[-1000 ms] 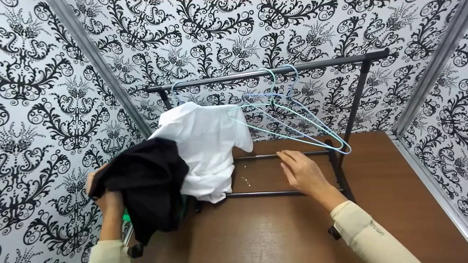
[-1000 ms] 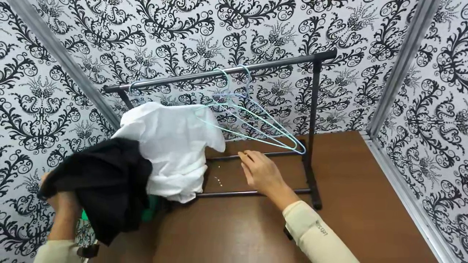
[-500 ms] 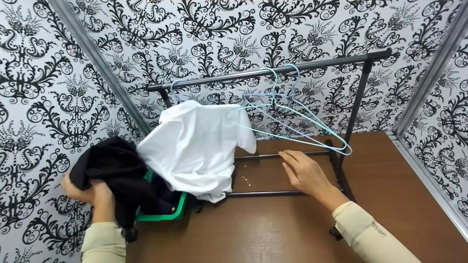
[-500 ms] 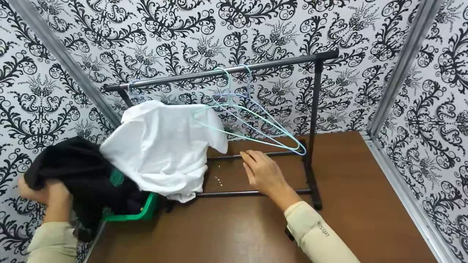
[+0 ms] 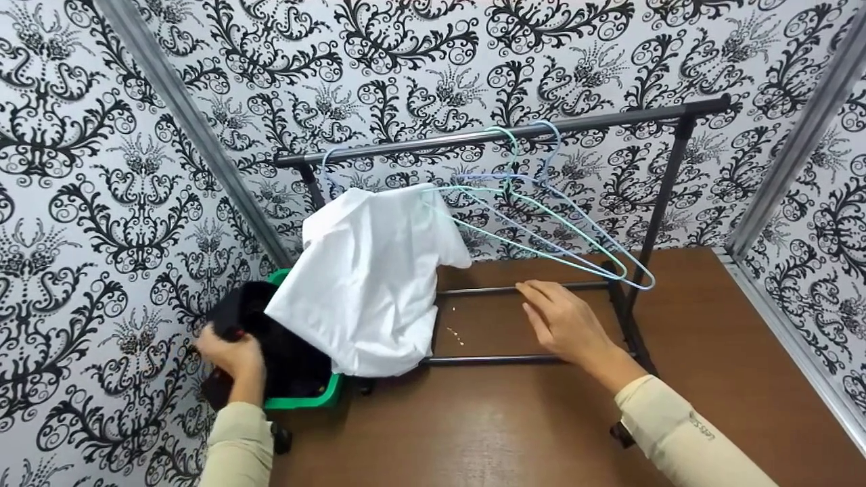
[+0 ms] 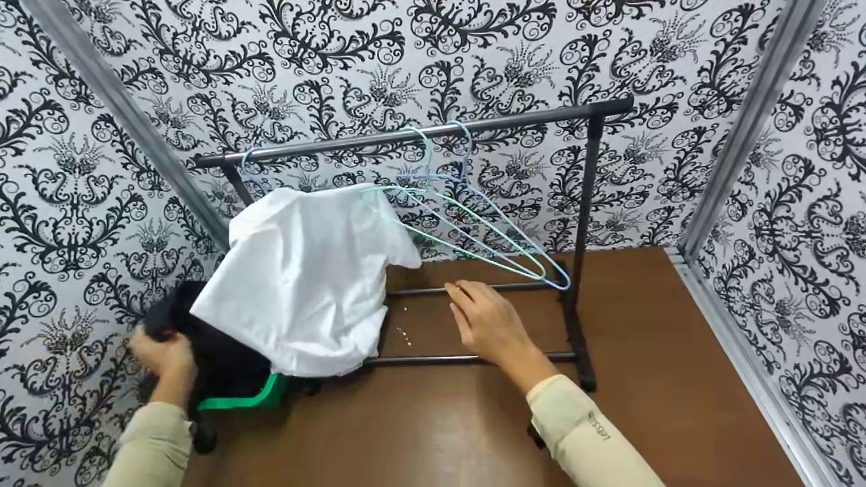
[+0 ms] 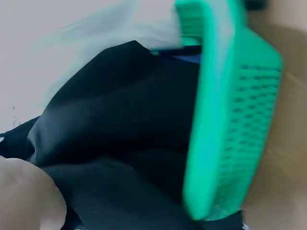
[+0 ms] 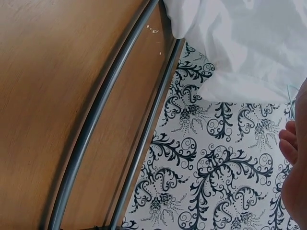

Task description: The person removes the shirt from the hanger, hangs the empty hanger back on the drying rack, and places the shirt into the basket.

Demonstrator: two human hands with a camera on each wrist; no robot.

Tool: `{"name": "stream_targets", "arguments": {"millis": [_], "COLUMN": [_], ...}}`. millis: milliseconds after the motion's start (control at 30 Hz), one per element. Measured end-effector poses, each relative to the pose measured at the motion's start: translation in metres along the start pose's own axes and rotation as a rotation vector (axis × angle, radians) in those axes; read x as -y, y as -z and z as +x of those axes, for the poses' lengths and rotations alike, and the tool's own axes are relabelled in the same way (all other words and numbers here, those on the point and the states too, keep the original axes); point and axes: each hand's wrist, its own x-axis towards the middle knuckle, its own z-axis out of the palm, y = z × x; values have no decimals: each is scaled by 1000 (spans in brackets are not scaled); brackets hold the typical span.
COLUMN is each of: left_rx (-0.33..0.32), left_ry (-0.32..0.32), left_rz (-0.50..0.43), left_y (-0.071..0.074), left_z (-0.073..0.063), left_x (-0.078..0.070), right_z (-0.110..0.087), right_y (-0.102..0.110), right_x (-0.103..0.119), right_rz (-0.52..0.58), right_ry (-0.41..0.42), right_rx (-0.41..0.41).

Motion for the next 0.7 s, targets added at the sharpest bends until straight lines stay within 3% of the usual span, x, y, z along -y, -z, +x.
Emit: {"name": "stream_targets", "arguments": {"millis": [33, 133, 200, 333, 400, 467, 567, 700], "left_rx": [76, 330, 503, 730, 801, 846, 868, 860], "left_ry": [-25, -90, -68, 3, 31, 28, 0, -35], "left_rz": [206, 705, 905, 1190, 1268, 1287, 1238, 1149], "left_y": [3, 12, 19, 28, 31, 32, 34, 38], "left_z": [-3, -7, -7, -13, -19, -22, -21, -12], "left_x": [5, 15, 22, 24, 22, 25, 38, 69], "right_z": [1, 1, 1, 1, 1, 1, 1, 1], "right_y": [0, 1, 2, 2, 1, 0, -3, -5], "right_x": [1, 2, 2, 2, 2, 2, 3, 5], "right_rz": [1, -1, -3, -8, -13, -16, -20, -19], "right_ry": [0, -8, -17, -13, -3, 11, 32, 46], "right_rx": [2, 14, 23, 21, 13, -1, -22, -30]}}
